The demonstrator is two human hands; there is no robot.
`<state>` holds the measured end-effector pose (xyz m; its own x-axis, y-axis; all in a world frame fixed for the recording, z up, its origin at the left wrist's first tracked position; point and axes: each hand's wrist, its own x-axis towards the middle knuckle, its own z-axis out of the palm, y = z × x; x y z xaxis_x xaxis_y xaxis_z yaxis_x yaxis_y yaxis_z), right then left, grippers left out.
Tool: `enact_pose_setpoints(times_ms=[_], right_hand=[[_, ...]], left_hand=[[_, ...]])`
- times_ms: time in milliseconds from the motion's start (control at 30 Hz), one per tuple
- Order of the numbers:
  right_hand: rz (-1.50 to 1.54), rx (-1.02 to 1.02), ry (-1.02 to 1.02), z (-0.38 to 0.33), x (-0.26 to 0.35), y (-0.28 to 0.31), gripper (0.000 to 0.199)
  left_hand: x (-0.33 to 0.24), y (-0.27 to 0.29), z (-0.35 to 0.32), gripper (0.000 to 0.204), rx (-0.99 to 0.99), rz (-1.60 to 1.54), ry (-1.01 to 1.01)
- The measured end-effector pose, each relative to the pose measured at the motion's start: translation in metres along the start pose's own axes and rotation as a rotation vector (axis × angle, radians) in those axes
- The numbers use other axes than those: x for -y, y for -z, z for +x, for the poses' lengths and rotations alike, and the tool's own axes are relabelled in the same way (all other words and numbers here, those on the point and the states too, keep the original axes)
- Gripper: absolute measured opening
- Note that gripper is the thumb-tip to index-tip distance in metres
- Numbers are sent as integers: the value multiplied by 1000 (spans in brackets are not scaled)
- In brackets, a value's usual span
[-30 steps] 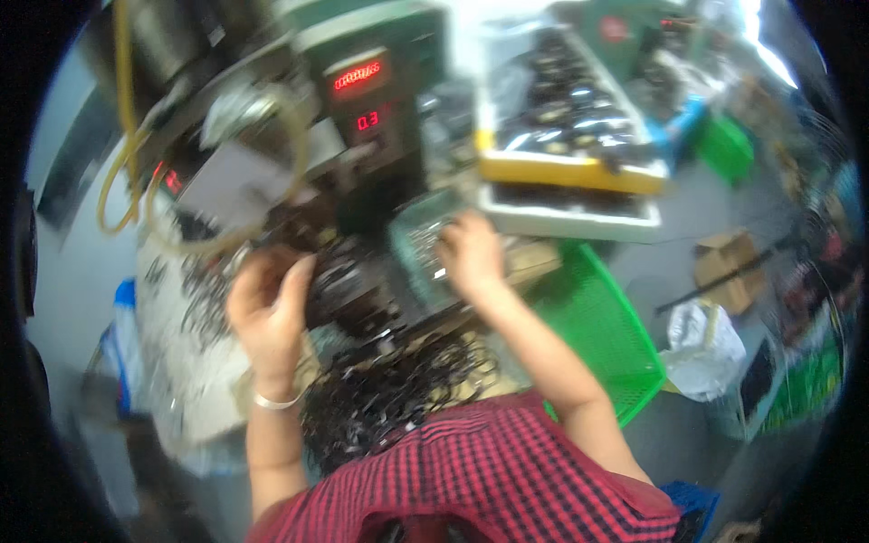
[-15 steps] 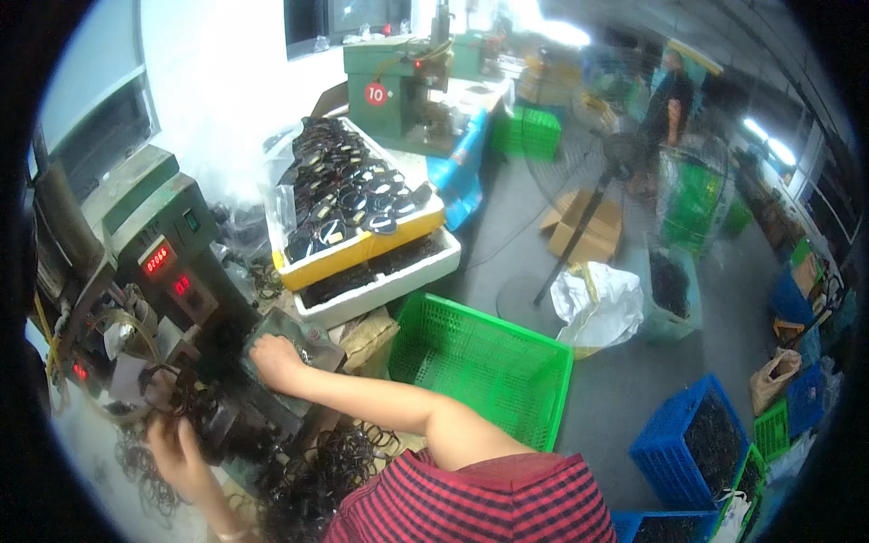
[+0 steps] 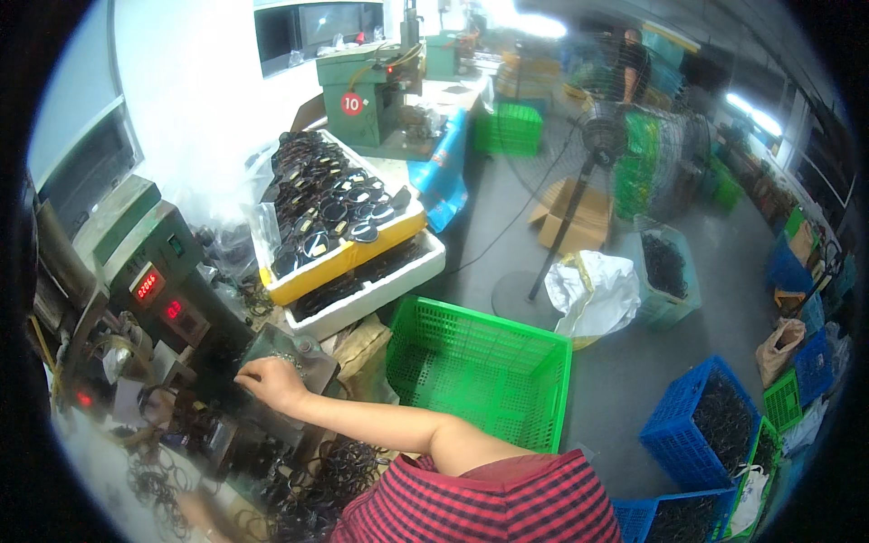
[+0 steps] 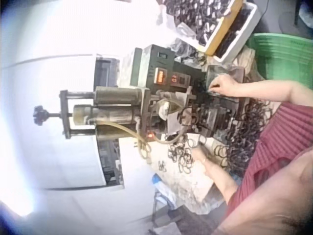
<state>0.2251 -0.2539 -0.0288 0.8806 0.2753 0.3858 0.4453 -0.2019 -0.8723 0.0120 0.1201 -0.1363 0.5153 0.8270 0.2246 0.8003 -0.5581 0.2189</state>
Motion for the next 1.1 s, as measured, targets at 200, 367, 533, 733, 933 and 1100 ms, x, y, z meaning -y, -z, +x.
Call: enact_pose_setpoints(times_ms=[200,367,533,733,933,1100], right_hand=[[-231,-56,139,-17,-19,47,15],[-196,-125,116,-42,-23,81,15],[81,169,218,-32,37,58,14],[238,229,58,-4,63,-3,32],[507,261,-112,-17,59,-11,45],[743,333,-231,-16,75,-15,53]], left_hand=[[-1,-27,14,25,223,-526,61],[47,-38,20,23,294,-839,94],[26,4,-12,17,237,-622,-49],[-57,86,-55,16,217,-1202,110],[-88,143,-102,7,-68,-1413,63],[-158,220,-116,12,-283,-1712,-557]])
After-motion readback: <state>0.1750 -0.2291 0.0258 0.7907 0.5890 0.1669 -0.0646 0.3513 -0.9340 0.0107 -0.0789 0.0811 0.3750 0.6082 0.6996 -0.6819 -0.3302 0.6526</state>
